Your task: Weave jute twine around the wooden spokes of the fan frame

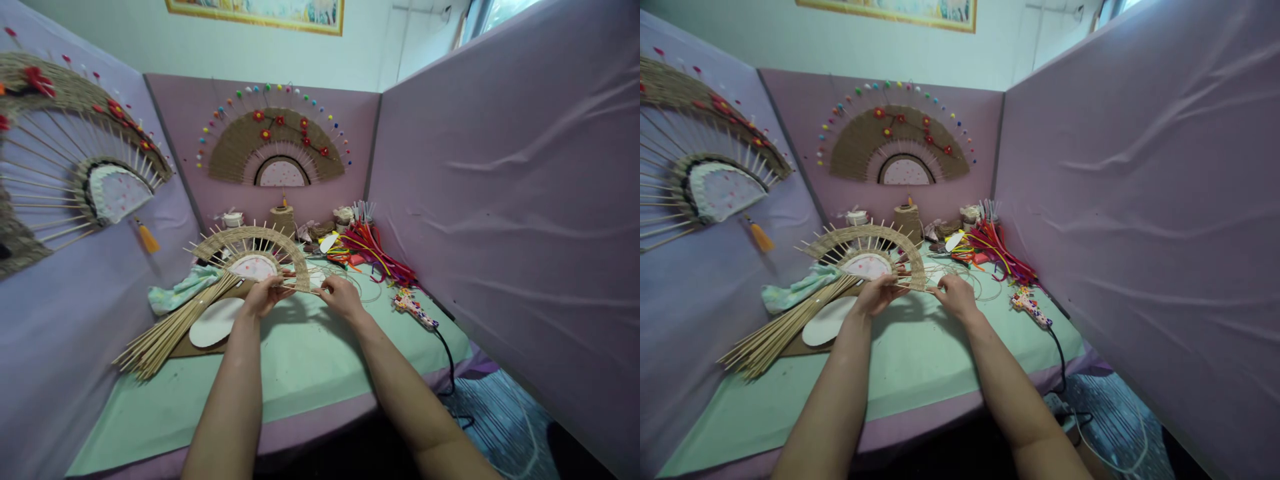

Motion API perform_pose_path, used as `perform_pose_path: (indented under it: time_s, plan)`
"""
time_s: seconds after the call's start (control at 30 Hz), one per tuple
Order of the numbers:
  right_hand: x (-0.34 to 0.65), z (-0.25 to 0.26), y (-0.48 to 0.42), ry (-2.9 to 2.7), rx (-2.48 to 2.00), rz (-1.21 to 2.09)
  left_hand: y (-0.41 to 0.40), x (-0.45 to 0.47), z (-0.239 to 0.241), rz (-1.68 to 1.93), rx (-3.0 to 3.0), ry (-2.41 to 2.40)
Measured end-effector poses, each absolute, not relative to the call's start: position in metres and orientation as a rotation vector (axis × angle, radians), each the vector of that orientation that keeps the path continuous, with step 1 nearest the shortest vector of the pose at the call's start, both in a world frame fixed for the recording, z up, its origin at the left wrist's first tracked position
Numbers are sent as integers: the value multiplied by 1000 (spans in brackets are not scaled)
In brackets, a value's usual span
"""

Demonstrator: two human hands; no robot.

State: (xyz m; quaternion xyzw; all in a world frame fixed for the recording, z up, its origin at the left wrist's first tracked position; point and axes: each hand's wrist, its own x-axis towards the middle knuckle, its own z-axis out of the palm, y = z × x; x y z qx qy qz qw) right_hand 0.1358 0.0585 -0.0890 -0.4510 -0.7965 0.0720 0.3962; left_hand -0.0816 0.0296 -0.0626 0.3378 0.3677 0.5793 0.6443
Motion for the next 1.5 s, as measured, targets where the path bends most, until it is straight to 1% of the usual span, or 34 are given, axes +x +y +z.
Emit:
perform_pose_path:
  time_s: [0.17, 0.4, 0.67, 0.83, 0.97, 1.07, 1.3, 1.5]
  plan:
    - [136, -89, 59, -1974, -1155, 229, 27, -79, -60, 1337, 787, 838]
    - [137, -87, 58, -1990, -1129, 97, 29, -78, -60, 1360, 806, 878]
    - [137, -86, 59, -1958, -1205, 101, 26, -74, -56, 1398, 815, 880]
    - [140, -86, 61, -1966, -1107, 83, 27, -76, -56, 1431, 807, 874]
    - [141, -85, 62, -1966, -1038, 115, 27, -76, -56, 1383, 809, 913]
    - [142, -88, 63, -1952, -1008, 262, 25, -75, -56, 1341, 823, 930]
    - [149, -90, 67, -1882, -937, 931, 23, -74, -54, 1242, 823, 894]
    - [142, -83, 58, -1670, -885, 1065, 23, -64, -55, 1288, 699, 766]
